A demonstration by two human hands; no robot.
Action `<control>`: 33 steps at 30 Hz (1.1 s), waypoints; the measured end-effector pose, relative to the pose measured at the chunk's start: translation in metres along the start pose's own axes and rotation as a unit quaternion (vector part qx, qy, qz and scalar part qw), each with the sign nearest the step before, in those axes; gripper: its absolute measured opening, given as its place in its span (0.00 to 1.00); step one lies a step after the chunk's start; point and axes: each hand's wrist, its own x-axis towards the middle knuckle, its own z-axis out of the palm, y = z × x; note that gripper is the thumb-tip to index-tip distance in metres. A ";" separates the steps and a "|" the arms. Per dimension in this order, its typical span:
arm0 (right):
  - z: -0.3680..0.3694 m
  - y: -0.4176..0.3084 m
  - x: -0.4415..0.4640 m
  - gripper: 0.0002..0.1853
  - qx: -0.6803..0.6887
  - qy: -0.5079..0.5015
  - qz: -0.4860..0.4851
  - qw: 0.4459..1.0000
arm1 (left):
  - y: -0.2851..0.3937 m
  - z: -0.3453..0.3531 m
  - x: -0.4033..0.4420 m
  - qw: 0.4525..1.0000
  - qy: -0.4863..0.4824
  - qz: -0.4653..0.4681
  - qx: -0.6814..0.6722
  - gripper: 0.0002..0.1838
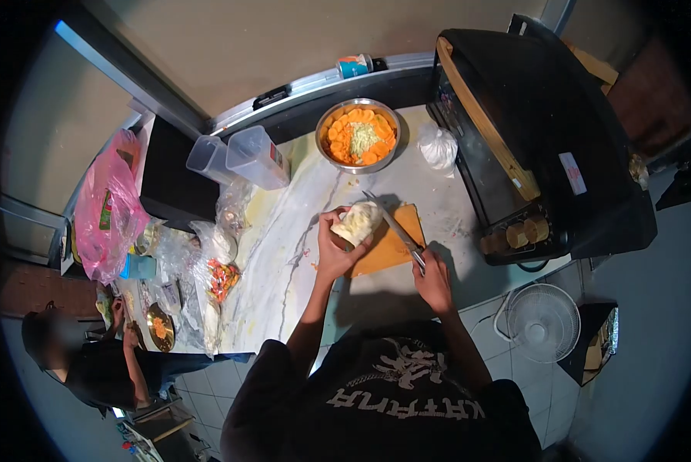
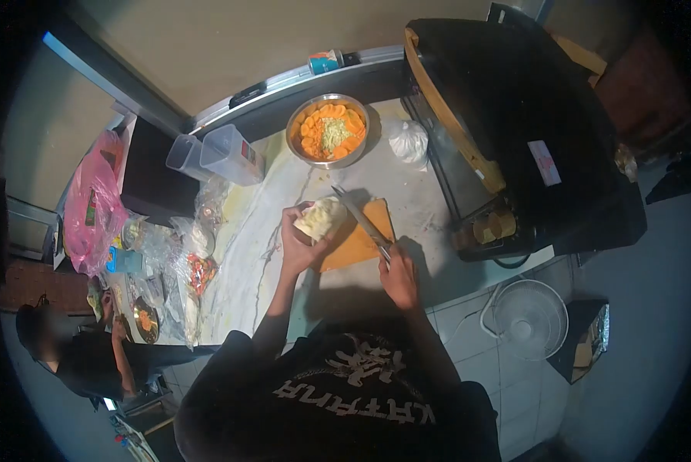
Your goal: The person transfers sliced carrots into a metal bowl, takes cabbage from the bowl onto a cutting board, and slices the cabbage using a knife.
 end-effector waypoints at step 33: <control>0.024 0.023 0.016 0.12 -0.096 0.042 -0.061 0.993 | -0.010 0.005 -0.035 0.926 -0.044 0.040 0.372 0.39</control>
